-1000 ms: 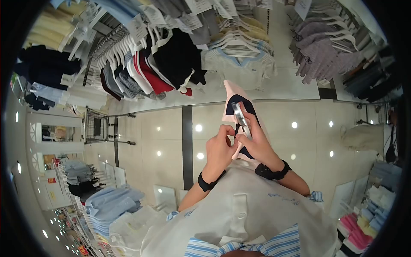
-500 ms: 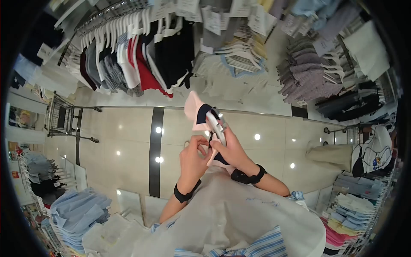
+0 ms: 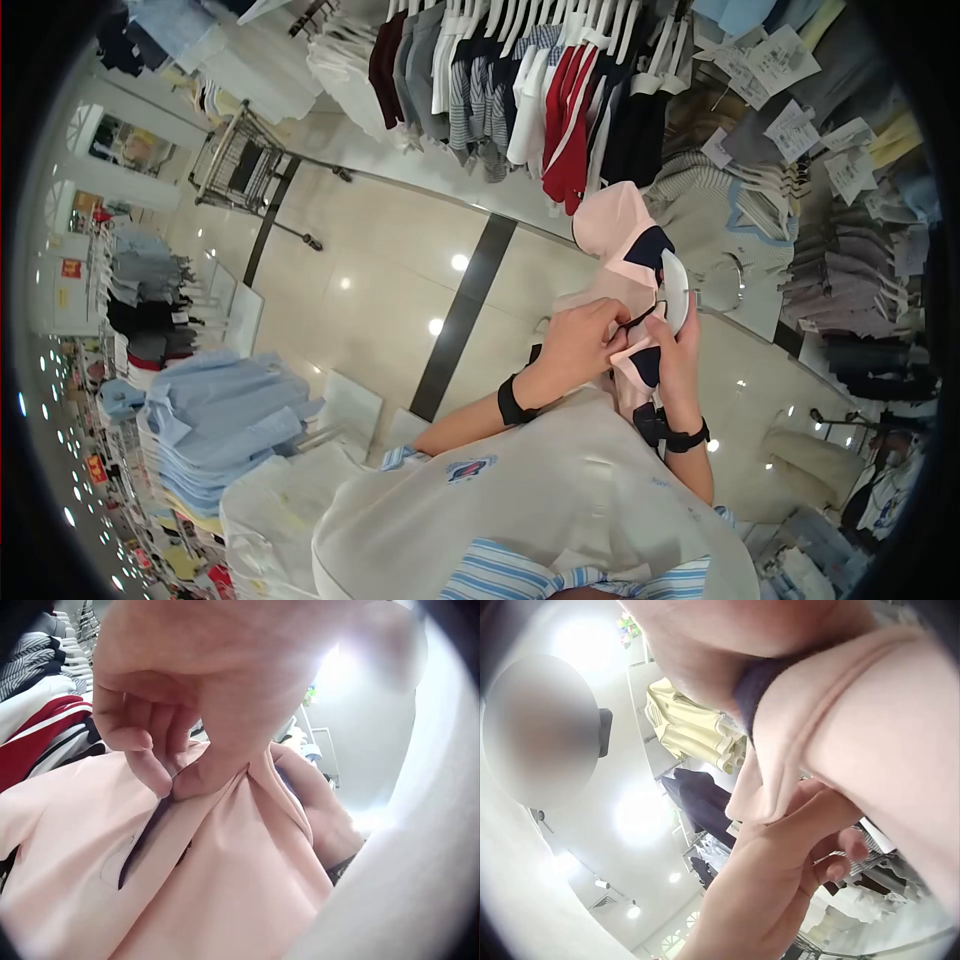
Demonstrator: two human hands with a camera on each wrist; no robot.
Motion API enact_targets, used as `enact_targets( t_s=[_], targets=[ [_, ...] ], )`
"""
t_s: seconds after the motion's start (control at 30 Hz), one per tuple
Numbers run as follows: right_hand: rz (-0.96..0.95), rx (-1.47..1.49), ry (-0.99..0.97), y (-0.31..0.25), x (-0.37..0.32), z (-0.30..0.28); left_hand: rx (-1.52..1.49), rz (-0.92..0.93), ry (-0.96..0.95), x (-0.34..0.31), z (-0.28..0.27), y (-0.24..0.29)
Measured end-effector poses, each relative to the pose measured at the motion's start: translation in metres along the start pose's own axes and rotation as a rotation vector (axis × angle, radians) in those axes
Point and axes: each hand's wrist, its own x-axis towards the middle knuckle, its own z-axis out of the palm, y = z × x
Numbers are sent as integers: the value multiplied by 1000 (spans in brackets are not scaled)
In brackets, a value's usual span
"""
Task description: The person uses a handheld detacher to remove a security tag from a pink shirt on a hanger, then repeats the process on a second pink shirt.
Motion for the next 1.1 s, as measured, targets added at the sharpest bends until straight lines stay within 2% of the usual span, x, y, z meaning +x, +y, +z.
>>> enact_targets(
  t_s=[0.4, 0.5, 0.57, 0.63, 0.7, 0.83, 0.93, 1.1],
  targets=[
    [-35, 122, -38, 7, 2, 46, 60, 54, -83, 5, -38, -13],
    [28, 102, -48, 8, 3, 43, 116, -5, -90, 6, -41, -14],
    [1, 109, -45, 10, 3, 42, 133, -79, -87, 8, -40, -16],
    [-16, 108, -43, 14, 3, 40, 139, -58, -94, 13, -37, -18],
    [-62, 81, -14, 18, 1, 34, 122, -32, -79, 13, -29, -18],
    [-7, 129, 34, 15, -4, 14, 89, 19, -104, 23, -9, -7],
    [-39, 80, 59, 13, -6, -8, 79, 8, -138, 28, 10, 0],
    [-68, 53, 116, 13, -15, -54, 64, 100, -145, 37, 50, 23]
  ],
)
